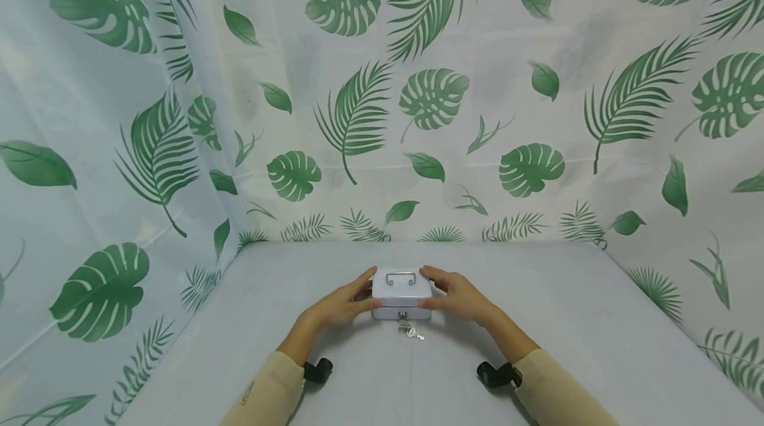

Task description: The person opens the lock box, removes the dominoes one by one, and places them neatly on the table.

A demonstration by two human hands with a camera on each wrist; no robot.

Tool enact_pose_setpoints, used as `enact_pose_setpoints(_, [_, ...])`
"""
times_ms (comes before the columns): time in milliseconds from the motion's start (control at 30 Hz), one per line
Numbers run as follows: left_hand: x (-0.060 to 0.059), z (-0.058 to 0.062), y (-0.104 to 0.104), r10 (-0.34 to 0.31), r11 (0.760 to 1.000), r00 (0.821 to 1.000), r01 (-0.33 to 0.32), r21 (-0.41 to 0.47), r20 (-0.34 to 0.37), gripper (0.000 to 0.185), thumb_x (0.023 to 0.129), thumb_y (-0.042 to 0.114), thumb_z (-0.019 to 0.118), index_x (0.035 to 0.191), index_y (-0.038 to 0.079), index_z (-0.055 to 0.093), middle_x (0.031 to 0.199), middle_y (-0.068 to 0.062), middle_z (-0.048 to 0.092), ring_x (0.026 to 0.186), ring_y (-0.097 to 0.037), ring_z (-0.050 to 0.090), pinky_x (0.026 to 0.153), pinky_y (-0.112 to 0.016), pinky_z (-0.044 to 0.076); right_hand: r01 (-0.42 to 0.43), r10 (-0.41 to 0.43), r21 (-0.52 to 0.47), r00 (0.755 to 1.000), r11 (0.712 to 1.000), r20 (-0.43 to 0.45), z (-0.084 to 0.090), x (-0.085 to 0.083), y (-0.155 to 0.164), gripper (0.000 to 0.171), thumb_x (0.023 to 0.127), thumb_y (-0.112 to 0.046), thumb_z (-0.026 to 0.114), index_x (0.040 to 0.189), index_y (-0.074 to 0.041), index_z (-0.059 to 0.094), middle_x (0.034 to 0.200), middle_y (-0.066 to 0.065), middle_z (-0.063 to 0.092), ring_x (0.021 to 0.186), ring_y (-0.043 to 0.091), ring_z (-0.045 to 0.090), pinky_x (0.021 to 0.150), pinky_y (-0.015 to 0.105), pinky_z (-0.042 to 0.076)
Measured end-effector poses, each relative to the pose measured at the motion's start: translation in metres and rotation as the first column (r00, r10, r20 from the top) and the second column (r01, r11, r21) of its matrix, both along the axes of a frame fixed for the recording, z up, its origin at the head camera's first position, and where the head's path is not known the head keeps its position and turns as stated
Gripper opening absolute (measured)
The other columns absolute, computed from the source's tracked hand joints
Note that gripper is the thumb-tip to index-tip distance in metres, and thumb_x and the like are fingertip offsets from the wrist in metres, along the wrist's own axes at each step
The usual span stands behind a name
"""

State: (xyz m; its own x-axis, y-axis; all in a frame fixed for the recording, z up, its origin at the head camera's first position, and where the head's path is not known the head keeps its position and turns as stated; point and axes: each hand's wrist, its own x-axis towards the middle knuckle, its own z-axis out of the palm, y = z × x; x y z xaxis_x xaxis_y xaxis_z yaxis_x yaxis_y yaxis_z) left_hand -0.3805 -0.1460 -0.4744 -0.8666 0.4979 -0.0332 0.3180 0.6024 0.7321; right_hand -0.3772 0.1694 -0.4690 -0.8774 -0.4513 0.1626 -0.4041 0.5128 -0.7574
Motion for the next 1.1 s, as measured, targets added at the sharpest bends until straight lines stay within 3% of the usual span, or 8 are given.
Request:
enact_pose_setpoints(600, [-0.002, 0.002, 0.000, 0.011, 1.000, 1.000, -0.011, 0.016, 0.013, 0.076, 0.102, 0.068, 0.047, 0.167, 0.041, 0.016, 0.164, -0.012, 0.043, 0.155, -0.032, 0.036, 0.126, -0.059, 0.025, 0.079, -0.074, -0.046, 0.993, 0.996, 0.092, -0.001, -0.002, -0.001, 0.073, 0.093, -0.048, 0.076, 0.155, -0.016, 0.052, 0.160, 0.011, 0.049, 0.148, 0.037, 0.047, 0.120, 0.051, 0.039])
enact_pose_setpoints(900, [-0.001, 0.007, 0.002, 0.022, 1.000, 1.000, -0.022, 0.003, 0.012, 0.077, 0.102, 0.070, 0.042, 0.167, 0.038, 0.016, 0.164, -0.015, 0.042, 0.155, -0.035, 0.035, 0.125, -0.062, 0.025, 0.085, -0.076, -0.066, 0.988, 0.994, 0.131, 0.003, -0.002, -0.002, 0.073, 0.096, -0.047, 0.072, 0.156, -0.013, 0.048, 0.160, 0.018, 0.047, 0.146, 0.044, 0.047, 0.115, 0.060, 0.043])
enact_pose_setpoints(1100, [0.000, 0.010, 0.004, 0.055, 0.998, 0.998, -0.055, -0.010, 0.013, 0.077, 0.101, 0.073, 0.040, 0.167, 0.039, 0.019, 0.164, -0.013, 0.042, 0.155, -0.035, 0.035, 0.125, -0.063, 0.024, 0.102, -0.090, -0.070, 0.985, 0.992, 0.149, 0.003, -0.004, -0.003, 0.076, 0.097, -0.050, 0.071, 0.157, -0.012, 0.047, 0.160, 0.017, 0.048, 0.146, 0.041, 0.047, 0.115, 0.059, 0.043])
